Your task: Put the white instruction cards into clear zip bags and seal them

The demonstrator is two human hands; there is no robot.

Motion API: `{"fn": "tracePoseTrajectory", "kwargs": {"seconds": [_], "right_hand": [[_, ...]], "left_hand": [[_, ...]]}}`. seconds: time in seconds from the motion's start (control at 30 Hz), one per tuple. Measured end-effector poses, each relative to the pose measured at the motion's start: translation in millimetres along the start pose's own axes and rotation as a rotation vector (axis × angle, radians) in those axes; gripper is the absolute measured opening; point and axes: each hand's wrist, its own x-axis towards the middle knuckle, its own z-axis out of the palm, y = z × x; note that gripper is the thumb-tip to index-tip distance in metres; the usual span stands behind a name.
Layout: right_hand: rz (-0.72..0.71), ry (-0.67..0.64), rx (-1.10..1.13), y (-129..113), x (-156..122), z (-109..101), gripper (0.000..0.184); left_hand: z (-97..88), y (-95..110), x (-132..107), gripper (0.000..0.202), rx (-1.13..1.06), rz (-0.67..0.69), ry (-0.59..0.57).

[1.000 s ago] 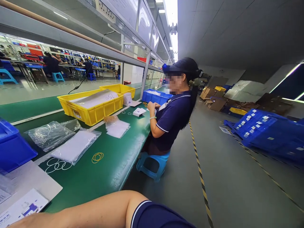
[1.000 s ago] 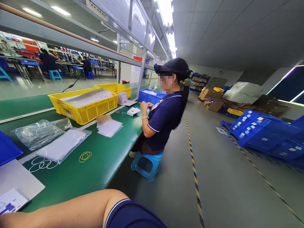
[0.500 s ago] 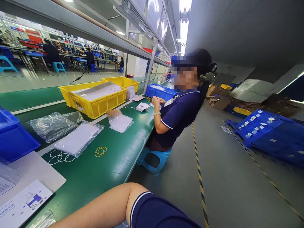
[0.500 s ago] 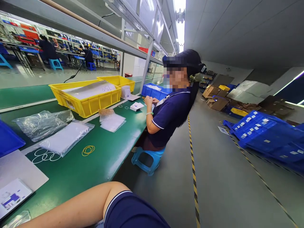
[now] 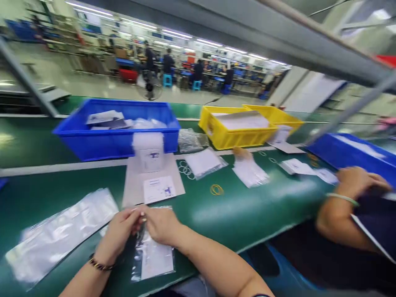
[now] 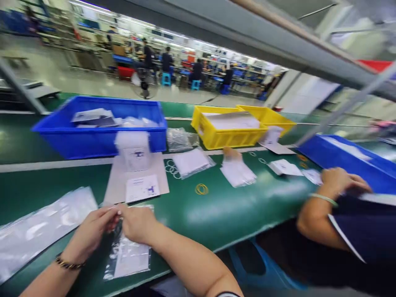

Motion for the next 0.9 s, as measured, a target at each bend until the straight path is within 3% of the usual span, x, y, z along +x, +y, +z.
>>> {"fn": "tracePoseTrajectory", "kwargs": {"seconds": [0.07,0.17,0.4,0.57,0.63,0.8,0.87,0.9], "right_hand": [[-0.019,0.060,0.084,3.4,0.5,-2.5,0.024],[0.023,0.129,0.186,6.8,1.4,-2.3,0.008],[0.076,0.142,0.138,11.4,2.8,6.5,0.027],[0.108,0.337,-0.064,19.3,5.2,10.2,0.026],[0.048,0.383,-0.086,19.7,5.4,8.3,0.025],[-0.188,0.248,-0.098,13.9,0.7,3.2,0.021],[-0.198,0.171,-0.059,15.7,-0.5,-0.2,0.023],[-0.190,0.130,-0.001,17.7,-0.5,-3.2,0.025]], "left_hand": [[6.9,2.4,1.0,0.050,0.031,0.071,0.055],[11.9,-1.6,1.6,0.047,0.086,0.131,0.042],[12.7,-10.8,-2.0,0.040,0.240,0.248,0.000],[15.1,-6.7,-5.0,0.037,0.290,0.240,-0.012],[13.1,-6.8,-2.5,0.037,0.242,0.186,-0.021],[-0.6,-6.6,6.4,0.040,0.064,0.034,-0.004],[-7.1,-4.5,5.9,0.039,0.069,0.085,0.006],[-10.2,-3.1,4.7,0.036,0.114,0.187,0.033]]}}
